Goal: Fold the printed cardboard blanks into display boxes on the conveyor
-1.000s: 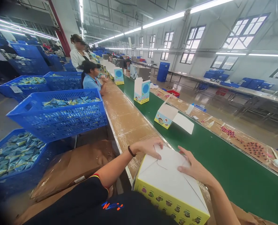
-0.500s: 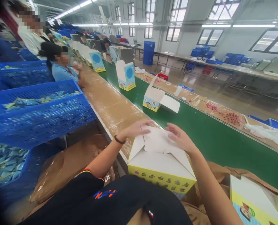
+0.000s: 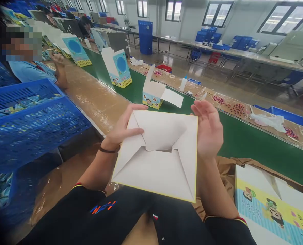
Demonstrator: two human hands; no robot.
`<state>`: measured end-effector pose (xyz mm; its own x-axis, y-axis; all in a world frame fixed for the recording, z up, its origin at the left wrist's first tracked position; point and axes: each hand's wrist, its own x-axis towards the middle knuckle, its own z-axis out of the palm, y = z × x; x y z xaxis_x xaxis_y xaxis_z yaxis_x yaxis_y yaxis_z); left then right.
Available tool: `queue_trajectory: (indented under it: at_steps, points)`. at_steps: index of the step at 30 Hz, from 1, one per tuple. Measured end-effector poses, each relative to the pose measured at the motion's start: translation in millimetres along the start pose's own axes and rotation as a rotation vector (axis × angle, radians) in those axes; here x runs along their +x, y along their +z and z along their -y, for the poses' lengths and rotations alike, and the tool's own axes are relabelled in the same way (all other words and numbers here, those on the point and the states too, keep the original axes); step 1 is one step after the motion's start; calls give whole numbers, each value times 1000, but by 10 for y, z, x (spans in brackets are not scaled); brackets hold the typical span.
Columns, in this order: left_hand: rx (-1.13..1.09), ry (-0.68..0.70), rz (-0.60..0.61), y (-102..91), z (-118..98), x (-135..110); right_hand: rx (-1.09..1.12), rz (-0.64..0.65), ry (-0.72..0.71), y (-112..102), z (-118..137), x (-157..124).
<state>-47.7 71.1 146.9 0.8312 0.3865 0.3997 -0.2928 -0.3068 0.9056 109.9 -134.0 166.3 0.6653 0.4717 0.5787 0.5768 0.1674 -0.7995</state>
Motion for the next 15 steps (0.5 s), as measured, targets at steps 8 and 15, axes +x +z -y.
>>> queue_trajectory:
  at_steps: [8,15]
  points:
    - [332,-95,62,204,450,-199,77,-225,-135,281,200,-224]
    - [315,-176,-45,219,760,-361,61,-398,638,83,-666,-416]
